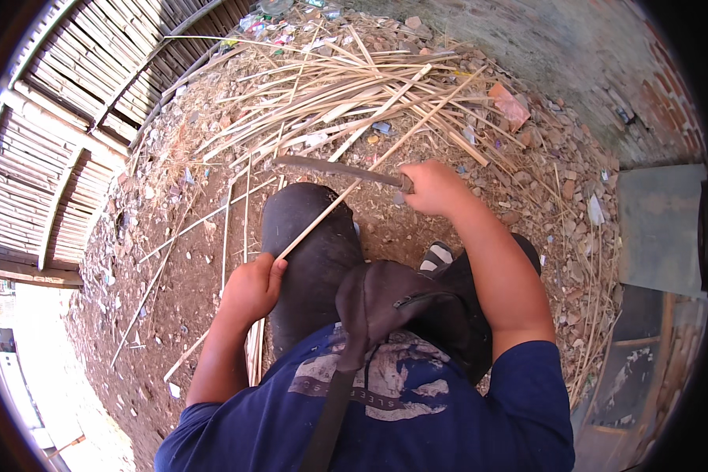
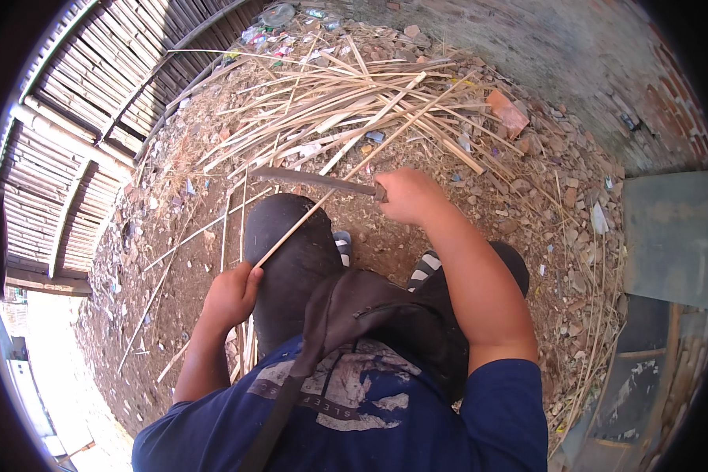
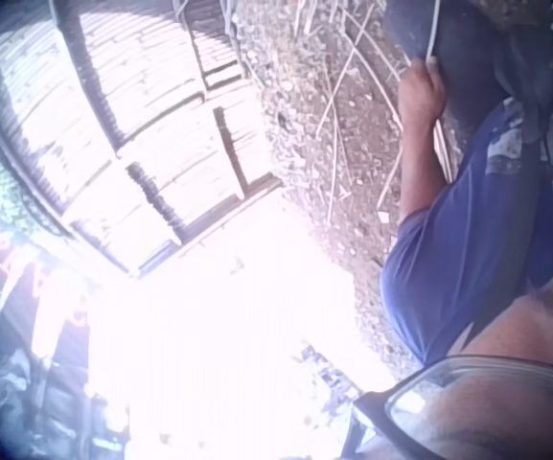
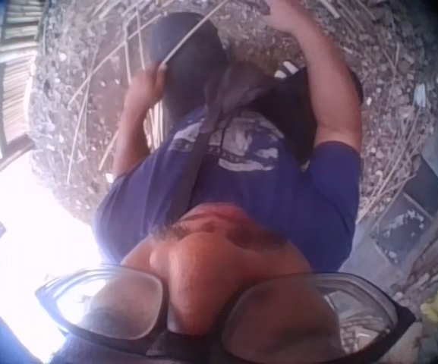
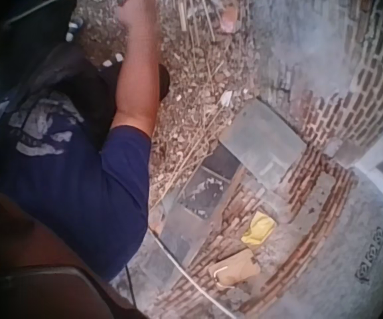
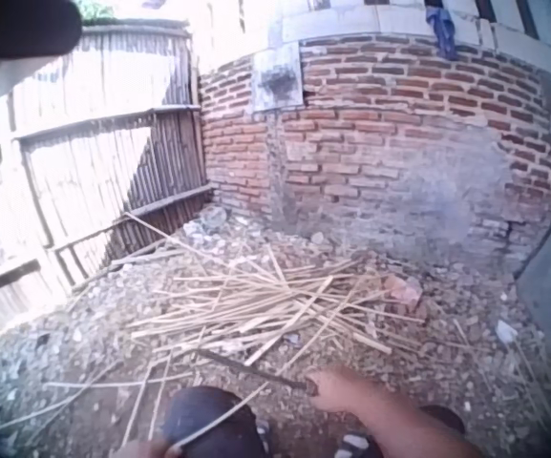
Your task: The person whittles a thin bamboo stick using a knife, scraping along its length while holding it against their lap.
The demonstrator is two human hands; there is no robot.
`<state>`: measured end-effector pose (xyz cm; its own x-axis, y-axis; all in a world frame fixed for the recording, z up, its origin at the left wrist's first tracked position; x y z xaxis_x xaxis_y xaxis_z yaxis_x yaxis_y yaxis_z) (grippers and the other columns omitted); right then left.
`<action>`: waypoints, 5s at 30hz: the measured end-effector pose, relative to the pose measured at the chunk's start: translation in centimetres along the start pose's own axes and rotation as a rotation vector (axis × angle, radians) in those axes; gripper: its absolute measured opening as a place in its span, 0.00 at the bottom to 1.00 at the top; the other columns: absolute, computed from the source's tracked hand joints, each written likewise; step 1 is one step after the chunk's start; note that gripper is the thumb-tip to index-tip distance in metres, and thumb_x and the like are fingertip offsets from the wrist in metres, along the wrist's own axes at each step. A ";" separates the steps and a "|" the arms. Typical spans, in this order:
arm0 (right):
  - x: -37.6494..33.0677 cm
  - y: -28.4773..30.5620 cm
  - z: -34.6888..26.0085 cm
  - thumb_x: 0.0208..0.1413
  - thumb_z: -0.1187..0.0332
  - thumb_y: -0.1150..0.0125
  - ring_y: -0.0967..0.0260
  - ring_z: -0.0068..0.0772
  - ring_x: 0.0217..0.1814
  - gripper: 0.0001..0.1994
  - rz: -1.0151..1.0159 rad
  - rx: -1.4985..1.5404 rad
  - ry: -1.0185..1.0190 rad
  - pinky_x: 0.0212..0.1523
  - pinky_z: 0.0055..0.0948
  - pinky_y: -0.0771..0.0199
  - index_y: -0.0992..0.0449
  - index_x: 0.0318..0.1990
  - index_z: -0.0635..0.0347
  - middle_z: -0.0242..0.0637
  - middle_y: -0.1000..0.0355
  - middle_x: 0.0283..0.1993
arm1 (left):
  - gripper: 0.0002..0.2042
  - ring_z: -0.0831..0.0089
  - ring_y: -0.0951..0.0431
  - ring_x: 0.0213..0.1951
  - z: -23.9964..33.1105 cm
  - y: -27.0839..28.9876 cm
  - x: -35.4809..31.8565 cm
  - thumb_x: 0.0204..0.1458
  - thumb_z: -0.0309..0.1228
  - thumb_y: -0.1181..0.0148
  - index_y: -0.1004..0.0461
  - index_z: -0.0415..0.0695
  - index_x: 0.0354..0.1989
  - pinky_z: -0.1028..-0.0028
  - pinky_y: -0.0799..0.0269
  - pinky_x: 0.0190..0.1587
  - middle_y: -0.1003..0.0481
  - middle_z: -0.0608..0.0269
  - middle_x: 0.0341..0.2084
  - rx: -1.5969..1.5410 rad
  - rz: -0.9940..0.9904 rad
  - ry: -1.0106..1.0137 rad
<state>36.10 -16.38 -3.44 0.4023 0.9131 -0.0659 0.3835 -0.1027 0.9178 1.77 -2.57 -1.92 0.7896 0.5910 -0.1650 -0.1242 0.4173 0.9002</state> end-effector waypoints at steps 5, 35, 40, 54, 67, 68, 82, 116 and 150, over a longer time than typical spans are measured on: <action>0.2 0.2 -0.4 0.49 0.61 0.29 0.22 0.54 0.40 0.13 -0.143 0.111 -0.018 0.43 0.48 0.23 0.22 0.34 0.60 0.47 0.22 0.32 | 0.19 0.35 0.24 0.35 -0.1 -0.2 -0.1 0.68 0.44 0.52 0.31 0.39 0.34 0.44 0.31 0.38 0.25 0.37 0.27 0.033 -0.006 0.022; -0.1 -2.4 -2.1 0.48 0.63 0.31 0.23 0.53 0.36 0.11 0.032 0.055 0.008 0.40 0.45 0.25 0.22 0.31 0.60 0.48 0.23 0.29 | 0.19 0.34 0.23 0.33 -0.2 -0.4 -0.5 0.69 0.44 0.52 0.31 0.39 0.35 0.43 0.30 0.37 0.23 0.38 0.26 0.017 0.034 -0.012; 0.9 -3.0 5.0 0.48 0.64 0.35 0.21 0.52 0.42 0.12 -0.080 0.228 -0.310 0.45 0.45 0.22 0.19 0.39 0.57 0.48 0.20 0.37 | 0.20 0.35 0.22 0.34 1.3 -0.1 0.0 0.69 0.45 0.52 0.31 0.39 0.34 0.43 0.30 0.37 0.23 0.38 0.27 0.053 0.019 0.061; 1.6 -2.9 6.4 0.46 0.62 0.33 0.22 0.55 0.41 0.17 -0.038 0.246 -0.259 0.45 0.45 0.22 0.18 0.43 0.59 0.53 0.21 0.37 | 0.18 0.36 0.23 0.33 0.7 0.4 0.2 0.68 0.42 0.50 0.31 0.38 0.33 0.45 0.30 0.37 0.24 0.39 0.25 0.010 0.029 -0.032; 0.7 -1.9 -0.1 0.44 0.63 0.33 0.22 0.55 0.43 0.13 -0.075 0.176 -0.025 0.44 0.48 0.23 0.20 0.35 0.60 0.51 0.21 0.36 | 0.18 0.35 0.23 0.33 0.2 -0.2 0.3 0.68 0.42 0.50 0.32 0.39 0.33 0.45 0.31 0.36 0.24 0.39 0.25 -0.026 0.024 -0.017; 0.5 -1.7 -0.8 0.44 0.63 0.33 0.22 0.55 0.43 0.13 -0.052 0.177 -0.005 0.44 0.48 0.23 0.20 0.35 0.60 0.50 0.21 0.36 | 0.18 0.35 0.23 0.33 -0.2 -0.4 0.2 0.68 0.42 0.50 0.32 0.39 0.33 0.45 0.31 0.36 0.24 0.39 0.25 -0.032 0.018 -0.016; 0.2 -0.6 -0.1 0.48 0.61 0.29 0.21 0.55 0.40 0.18 0.015 0.074 -0.013 0.44 0.46 0.22 0.20 0.45 0.57 0.49 0.20 0.36 | 0.18 0.35 0.23 0.31 -0.1 -0.5 0.4 0.69 0.42 0.52 0.33 0.38 0.34 0.44 0.31 0.35 0.24 0.37 0.25 -0.038 0.033 -0.033; -0.8 0.4 -4.4 0.46 0.65 0.34 0.21 0.53 0.38 0.08 -0.035 -0.155 0.165 0.39 0.52 0.23 0.22 0.34 0.53 0.44 0.23 0.30 | 0.16 0.34 0.24 0.30 -0.5 -1.2 -0.1 0.69 0.39 0.51 0.32 0.39 0.32 0.44 0.32 0.33 0.25 0.37 0.23 -0.054 0.093 -0.055; 0.4 -1.1 1.3 0.48 0.62 0.31 0.24 0.56 0.36 0.11 -0.033 0.198 0.083 0.37 0.48 0.26 0.22 0.33 0.59 0.49 0.24 0.29 | 0.17 0.33 0.24 0.30 0.3 -0.7 -0.1 0.68 0.42 0.50 0.33 0.40 0.33 0.42 0.31 0.33 0.25 0.37 0.22 -0.030 0.094 -0.018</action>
<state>36.91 -16.46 -4.99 0.3198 0.9459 -0.0544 0.5546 -0.1403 0.8202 1.98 -3.08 -2.42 0.7840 0.6165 -0.0730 -0.2159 0.3810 0.8990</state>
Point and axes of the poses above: each hand's wrist, its own x-axis towards the middle knuckle, its own y-axis out of the back of the hand, z = x × y, the point moved 4 cm from there along x, towards the middle knuckle
